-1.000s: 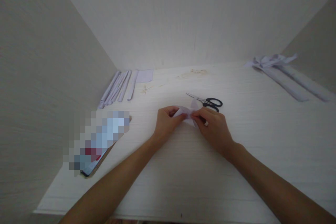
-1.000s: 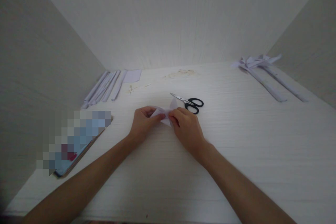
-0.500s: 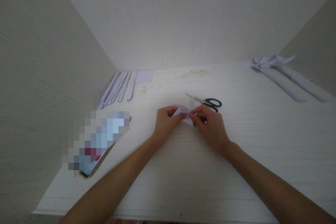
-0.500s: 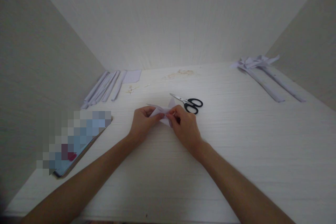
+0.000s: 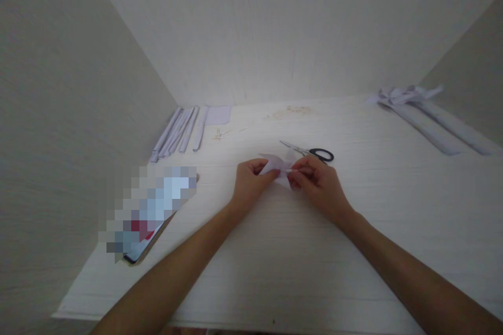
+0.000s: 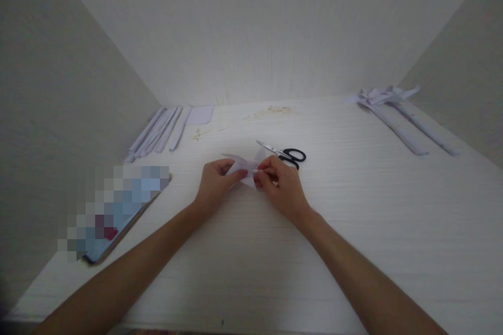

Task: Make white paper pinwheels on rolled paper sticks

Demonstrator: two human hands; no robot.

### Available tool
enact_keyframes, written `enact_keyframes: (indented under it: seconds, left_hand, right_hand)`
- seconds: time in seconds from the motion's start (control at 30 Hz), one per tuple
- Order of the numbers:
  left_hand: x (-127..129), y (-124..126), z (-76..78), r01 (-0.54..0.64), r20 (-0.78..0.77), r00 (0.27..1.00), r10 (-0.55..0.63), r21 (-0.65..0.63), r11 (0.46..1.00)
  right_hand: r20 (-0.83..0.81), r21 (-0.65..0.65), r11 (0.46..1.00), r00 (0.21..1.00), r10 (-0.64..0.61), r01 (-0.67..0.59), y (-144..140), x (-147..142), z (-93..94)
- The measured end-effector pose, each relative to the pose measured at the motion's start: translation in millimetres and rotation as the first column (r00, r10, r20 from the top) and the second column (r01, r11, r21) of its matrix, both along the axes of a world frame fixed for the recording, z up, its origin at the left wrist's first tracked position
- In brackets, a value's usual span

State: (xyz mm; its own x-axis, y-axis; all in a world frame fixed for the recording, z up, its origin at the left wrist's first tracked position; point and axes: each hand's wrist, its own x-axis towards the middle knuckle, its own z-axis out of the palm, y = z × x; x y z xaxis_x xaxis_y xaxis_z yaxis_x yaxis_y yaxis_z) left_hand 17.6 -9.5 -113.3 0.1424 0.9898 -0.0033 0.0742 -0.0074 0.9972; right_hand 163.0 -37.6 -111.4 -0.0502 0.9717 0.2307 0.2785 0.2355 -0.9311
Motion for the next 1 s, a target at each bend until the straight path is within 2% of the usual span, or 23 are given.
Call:
enact_keyframes:
  seconds: [0.2, 0.33, 0.43, 0.67, 0.9, 1.0]
  left_hand:
    - [1.4, 0.1, 0.9, -0.024, 0.029, 0.999, 0.024, -0.015, 1.000]
    - [1.7, -0.3, 1.3, -0.019, 0.029, 0.999, 0.020, -0.014, 1.000]
    - [1.6, -0.3, 1.9, -0.021, 0.008, 1.000, 0.022, -0.008, 1.000]
    - [0.3, 0.2, 1.2, -0.019, 0.004, 1.000, 0.019, -0.001, 1.000]
    - [1.7, -1.0, 1.8, -0.008, 0.012, 1.000, 0.008, -0.002, 1.000]
    - [1.8, -1.3, 1.5, 0.006, 0.004, 1.000, -0.006, 0.000, 1.000]
  right_hand:
    - [0.245, 0.182, 0.973, 0.951, -0.186, 0.143, 0.9, 0.0, 2.0]
    - [0.353, 0.274, 0.946, 0.897, -0.265, 0.171, 1.7, -0.1, 1.2]
    - [0.388, 0.283, 0.944, 0.880, -0.275, 0.170, 1.5, -1.0, 0.2]
    - [0.354, 0.280, 0.953, 0.910, -0.214, 0.115, 1.8, -0.8, -1.7]
    - [0.463, 0.298, 0.945, 0.844, -0.269, 0.138, 3.2, -0.5, -1.7]
    - [0.443, 0.313, 0.941, 0.856, -0.266, 0.130, 3.0, -0.6, -1.1]
